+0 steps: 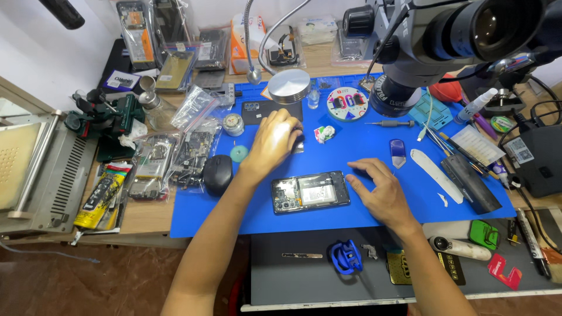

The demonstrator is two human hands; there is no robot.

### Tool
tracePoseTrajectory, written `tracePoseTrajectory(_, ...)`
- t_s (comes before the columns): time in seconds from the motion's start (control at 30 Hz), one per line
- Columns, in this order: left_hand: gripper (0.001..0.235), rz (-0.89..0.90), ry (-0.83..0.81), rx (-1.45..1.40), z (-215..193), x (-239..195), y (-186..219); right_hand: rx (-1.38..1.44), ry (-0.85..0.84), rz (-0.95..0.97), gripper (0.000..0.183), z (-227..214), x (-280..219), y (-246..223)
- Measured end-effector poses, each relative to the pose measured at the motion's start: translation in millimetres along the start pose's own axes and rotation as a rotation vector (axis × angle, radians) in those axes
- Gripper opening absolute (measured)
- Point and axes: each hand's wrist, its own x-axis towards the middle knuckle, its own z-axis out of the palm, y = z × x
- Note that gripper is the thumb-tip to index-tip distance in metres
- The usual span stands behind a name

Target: The person works on a disassembled smartphone on a blue mat, handling the phone chassis, battery, and small internal components. They move a black box aside, pick up and place down various parts, and use their fingers to connect or adjust components within the phone.

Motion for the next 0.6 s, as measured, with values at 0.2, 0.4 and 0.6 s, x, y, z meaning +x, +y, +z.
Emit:
tracePoseTrajectory(0.2,0.013,-0.103,0.252,-0.369,-72,-57,40,-0.016,0.055,-0.101,0.021,-1,2,-9)
tracePoseTrajectory(0.4,0.032,-0.445,0.237,-0.837,-84,-107,79,0.016,-0.008,-0.514,0.062,14,22,-63)
tracePoseTrajectory(0.6,0.035,-0.552,0.257,-0.990,-75,-128,76,0.021,-0.141,-0.698,0.054,27,33,-83)
